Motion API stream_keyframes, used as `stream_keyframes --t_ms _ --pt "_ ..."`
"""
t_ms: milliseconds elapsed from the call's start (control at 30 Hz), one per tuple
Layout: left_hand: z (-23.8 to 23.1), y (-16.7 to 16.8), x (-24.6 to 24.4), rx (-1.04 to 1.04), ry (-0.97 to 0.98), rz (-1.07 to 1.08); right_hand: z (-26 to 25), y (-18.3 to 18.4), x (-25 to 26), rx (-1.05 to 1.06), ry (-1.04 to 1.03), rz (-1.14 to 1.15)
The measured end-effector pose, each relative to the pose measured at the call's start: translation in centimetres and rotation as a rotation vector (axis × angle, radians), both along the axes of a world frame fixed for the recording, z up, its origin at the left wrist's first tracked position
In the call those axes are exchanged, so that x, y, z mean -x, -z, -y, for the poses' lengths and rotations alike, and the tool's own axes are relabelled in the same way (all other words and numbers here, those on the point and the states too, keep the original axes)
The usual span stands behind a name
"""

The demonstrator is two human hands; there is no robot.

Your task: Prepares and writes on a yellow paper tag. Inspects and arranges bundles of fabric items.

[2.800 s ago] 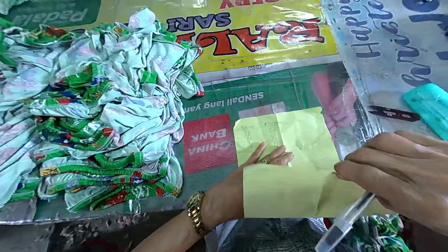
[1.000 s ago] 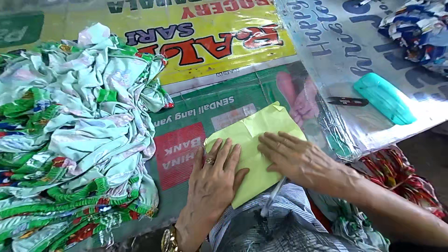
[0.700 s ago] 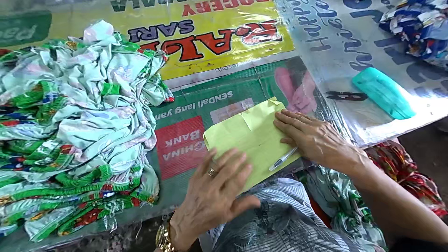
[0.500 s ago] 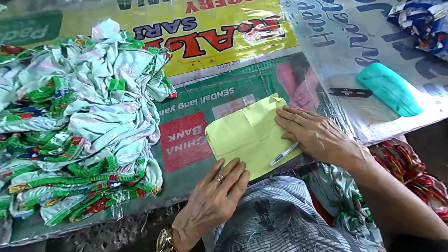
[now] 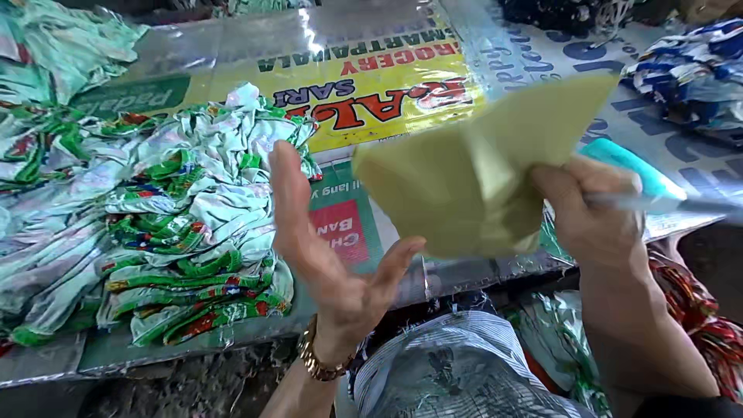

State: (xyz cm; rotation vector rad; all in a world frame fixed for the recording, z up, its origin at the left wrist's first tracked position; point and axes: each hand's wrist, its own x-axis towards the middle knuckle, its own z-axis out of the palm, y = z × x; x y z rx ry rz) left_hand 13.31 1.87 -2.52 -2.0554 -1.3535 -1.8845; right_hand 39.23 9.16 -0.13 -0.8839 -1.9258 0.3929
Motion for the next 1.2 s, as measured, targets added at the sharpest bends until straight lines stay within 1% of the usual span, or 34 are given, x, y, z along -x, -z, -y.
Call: stream_keyframes --t_ms 67,133,200,233,300,367,467,533,567,633,667,733,800,867,933,1033,1067,1133,1200 --pt "-0.5 0.7 -0.9 0.267 0.192 0.228 -0.6 0.5 -0.4 0.177 -0.024 -0.229" --pt "-1.1 1.4 -1.6 0.507 0.393 0.474 -0.8 1.5 -0.5 0.294 -0.062 -0.359" --pt "-1.3 1.7 -2.0 0.646 0.556 0.653 -0.8 2.4 -0.5 0.373 -0.072 -0.442" --pt "-1.4 1.6 -2.2 0.684 0.584 0.692 -0.7 2.8 -0.6 0.403 -0.065 -0.474" --pt "-1.3 1.6 -2.6 0.706 0.545 0.695 -0.4 3.6 -0.8 0.449 -0.061 -0.533" --pt "-1.5 1.6 -2.8 0.695 0.473 0.651 -0.2 4.4 -1.0 0.487 -0.071 -0.57" --pt "-1.8 1.7 -2.6 0.689 0.395 0.486 0.4 5.4 -1.7 0.548 -0.081 -0.563" --pt "-2.3 1.6 -1.9 0.752 0.355 0.307 1.1 6.1 -2.6 0.557 -0.016 -0.46" --pt "-2.7 1.4 -1.4 0.804 0.354 0.205 1.3 6.6 -3.2 0.5 0.066 -0.361" --pt "-3.7 1.3 -0.7 0.909 0.38 0.044 1.4 7.7 -4.7 0.262 0.257 -0.181" --pt "-4.2 1.3 -0.6 0.954 0.391 -0.022 1.3 8.1 -5.4 0.144 0.302 -0.161" --pt "-5.2 1.6 -0.7 0.993 0.41 -0.121 1.4 8.1 -5.8 -0.062 0.329 -0.145" --pt "-7.1 2.3 -1.6 1.024 0.42 -0.209 2.0 7.4 -4.9 -0.181 0.23 -0.039" --pt "-9.1 2.8 -3.1 1.046 0.437 -0.287 1.7 6.6 -3.1 -0.209 0.116 0.175" --pt "-10.8 3.1 -4.4 1.083 0.44 -0.327 0.2 6.9 -1.7 -0.18 0.083 0.438" --pt "-12.0 3.8 -5.2 1.103 0.454 -0.252 -2.0 8.7 -1.8 -0.083 0.105 0.694" --pt "-12.0 4.1 -5.0 1.114 0.471 -0.21 -2.4 9.2 -2.1 -0.036 0.117 0.74" --pt "-11.3 3.9 -4.4 1.147 0.492 -0.155 -2.7 9.9 -2.6 0.003 0.132 0.761" --pt "-9.2 3.2 -3.2 1.125 0.495 -0.138 -2.6 10.0 -2.6 0.008 0.14 0.767"
